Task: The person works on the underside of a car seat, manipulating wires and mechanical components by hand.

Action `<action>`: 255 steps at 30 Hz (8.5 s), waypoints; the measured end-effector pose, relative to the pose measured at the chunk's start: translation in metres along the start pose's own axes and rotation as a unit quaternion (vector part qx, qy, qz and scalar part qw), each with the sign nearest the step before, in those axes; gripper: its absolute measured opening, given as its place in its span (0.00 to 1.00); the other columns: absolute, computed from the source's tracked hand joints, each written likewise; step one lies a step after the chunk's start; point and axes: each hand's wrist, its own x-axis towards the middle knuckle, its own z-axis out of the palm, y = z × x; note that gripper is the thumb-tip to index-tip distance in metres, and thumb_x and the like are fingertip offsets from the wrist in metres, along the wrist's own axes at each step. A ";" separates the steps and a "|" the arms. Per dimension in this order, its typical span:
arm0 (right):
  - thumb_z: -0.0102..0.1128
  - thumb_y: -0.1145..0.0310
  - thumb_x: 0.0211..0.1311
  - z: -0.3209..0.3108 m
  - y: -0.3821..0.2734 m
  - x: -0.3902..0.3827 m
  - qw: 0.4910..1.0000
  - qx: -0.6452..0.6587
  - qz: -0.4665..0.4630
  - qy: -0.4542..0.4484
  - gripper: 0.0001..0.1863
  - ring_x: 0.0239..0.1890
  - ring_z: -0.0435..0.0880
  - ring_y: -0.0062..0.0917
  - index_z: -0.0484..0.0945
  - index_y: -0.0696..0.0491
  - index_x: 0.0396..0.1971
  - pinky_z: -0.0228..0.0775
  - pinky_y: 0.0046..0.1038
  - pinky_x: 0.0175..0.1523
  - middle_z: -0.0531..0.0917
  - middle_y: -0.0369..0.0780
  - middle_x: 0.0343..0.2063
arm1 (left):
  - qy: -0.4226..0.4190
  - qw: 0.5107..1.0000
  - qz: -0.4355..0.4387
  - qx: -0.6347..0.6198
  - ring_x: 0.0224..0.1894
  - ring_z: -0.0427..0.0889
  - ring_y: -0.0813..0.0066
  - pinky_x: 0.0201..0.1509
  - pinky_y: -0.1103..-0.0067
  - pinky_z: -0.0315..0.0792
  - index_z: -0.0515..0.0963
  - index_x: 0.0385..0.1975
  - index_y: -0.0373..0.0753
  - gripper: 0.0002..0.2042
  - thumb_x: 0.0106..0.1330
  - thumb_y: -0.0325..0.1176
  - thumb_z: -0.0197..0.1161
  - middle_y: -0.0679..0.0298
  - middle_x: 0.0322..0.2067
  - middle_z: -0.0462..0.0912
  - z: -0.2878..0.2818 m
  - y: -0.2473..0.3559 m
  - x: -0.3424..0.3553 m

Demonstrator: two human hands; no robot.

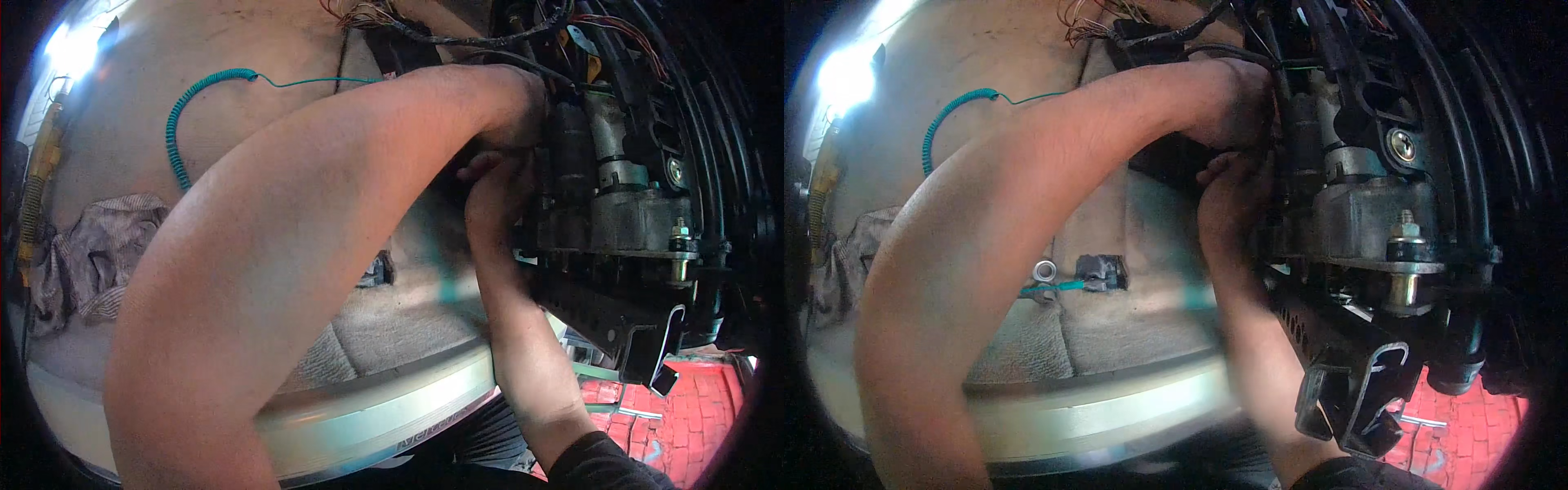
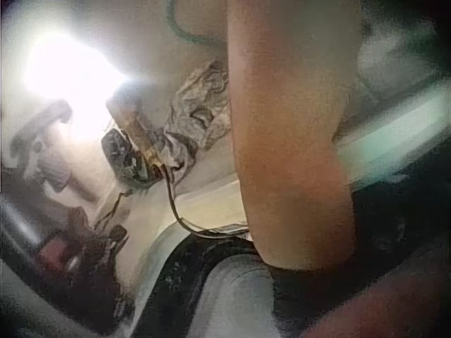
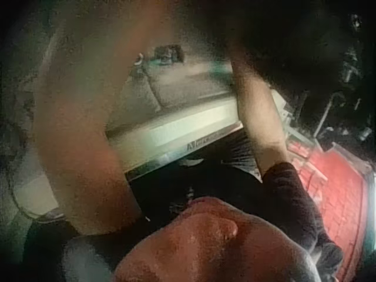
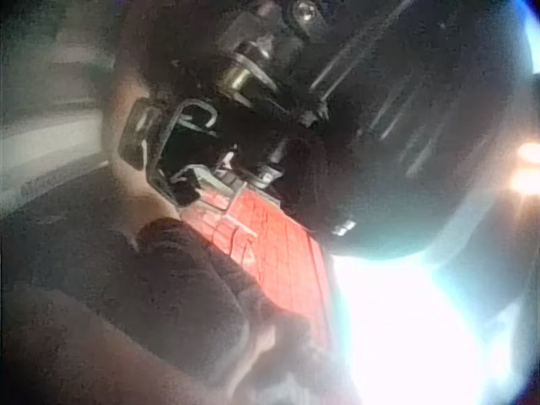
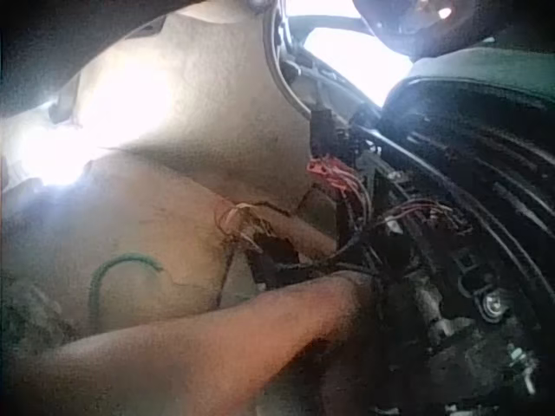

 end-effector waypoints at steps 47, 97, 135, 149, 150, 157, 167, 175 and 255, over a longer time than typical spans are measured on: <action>0.44 0.61 0.65 0.019 -0.005 -0.001 0.988 0.129 -0.071 -0.041 0.16 0.19 0.76 0.22 0.74 0.59 0.38 0.69 0.23 0.24 0.81 0.40 0.24 | 0.054 0.956 -0.114 -0.265 0.46 0.79 0.65 0.49 0.71 0.71 0.78 0.45 0.38 0.16 0.60 0.38 0.59 0.57 0.42 0.80 -0.010 -0.028 -0.016; 0.43 0.59 0.70 0.000 0.005 0.002 0.989 0.121 -0.055 -0.061 0.15 0.26 0.76 0.20 0.68 0.57 0.42 0.71 0.23 0.27 0.77 0.38 0.28 | 0.032 0.896 -0.162 -0.413 0.28 0.80 0.73 0.32 0.75 0.74 0.82 0.39 0.38 0.11 0.60 0.35 0.62 0.61 0.31 0.84 0.009 -0.008 -0.003; 0.41 0.66 0.70 0.002 -0.019 -0.020 0.980 0.160 -0.109 -0.051 0.16 0.44 0.78 0.26 0.68 0.58 0.52 0.76 0.23 0.36 0.76 0.43 0.46 | 0.053 0.933 -0.136 -0.329 0.36 0.82 0.69 0.40 0.73 0.76 0.79 0.48 0.41 0.15 0.60 0.31 0.60 0.58 0.38 0.84 0.026 -0.003 0.012; 0.39 0.60 0.72 -0.003 -0.030 -0.006 0.997 -0.072 -0.014 0.022 0.18 0.28 0.82 0.27 0.71 0.61 0.43 0.74 0.27 0.32 0.81 0.43 0.30 | 0.123 0.957 -0.134 -0.227 0.37 0.81 0.68 0.40 0.73 0.76 0.82 0.43 0.39 0.14 0.58 0.35 0.63 0.58 0.37 0.83 0.039 -0.029 0.001; 0.38 0.60 0.72 -0.003 -0.031 -0.006 0.995 -0.099 0.003 0.019 0.19 0.26 0.82 0.27 0.71 0.61 0.44 0.74 0.28 0.33 0.82 0.42 0.29 | 0.091 0.972 -0.112 -0.184 0.38 0.82 0.68 0.41 0.73 0.76 0.81 0.43 0.39 0.14 0.58 0.35 0.62 0.57 0.38 0.83 0.037 -0.037 0.004; 0.39 0.62 0.72 -0.002 -0.013 -0.009 0.995 0.067 -0.061 0.032 0.18 0.30 0.80 0.27 0.68 0.61 0.49 0.71 0.27 0.32 0.77 0.48 0.37 | -0.123 0.992 0.025 -0.011 0.41 0.82 0.65 0.45 0.72 0.76 0.80 0.45 0.40 0.15 0.58 0.34 0.62 0.57 0.41 0.82 0.006 -0.036 0.016; 0.40 0.66 0.69 -0.006 -0.019 -0.013 0.999 -0.028 -0.026 -0.006 0.16 0.25 0.76 0.25 0.68 0.62 0.46 0.70 0.27 0.30 0.76 0.44 0.32 | -0.145 0.918 0.131 0.345 0.44 0.82 0.64 0.50 0.72 0.76 0.81 0.44 0.42 0.17 0.51 0.34 0.68 0.63 0.42 0.83 0.008 0.000 0.028; 0.37 0.68 0.71 -0.002 -0.020 -0.013 0.998 0.005 -0.061 0.006 0.11 0.21 0.74 0.22 0.67 0.58 0.36 0.72 0.28 0.32 0.72 0.37 0.20 | -0.022 0.997 0.033 0.060 0.39 0.83 0.62 0.41 0.71 0.77 0.80 0.46 0.44 0.16 0.57 0.30 0.60 0.56 0.36 0.84 0.021 -0.013 0.012; 0.39 0.59 0.72 -0.003 -0.010 -0.008 0.974 -0.210 -0.077 0.048 0.21 0.51 0.73 0.30 0.68 0.61 0.52 0.59 0.31 0.57 0.75 0.46 0.49 | -0.077 0.973 -0.087 -0.202 0.34 0.83 0.65 0.39 0.72 0.76 0.81 0.39 0.38 0.13 0.52 0.32 0.65 0.54 0.32 0.84 -0.010 -0.017 -0.010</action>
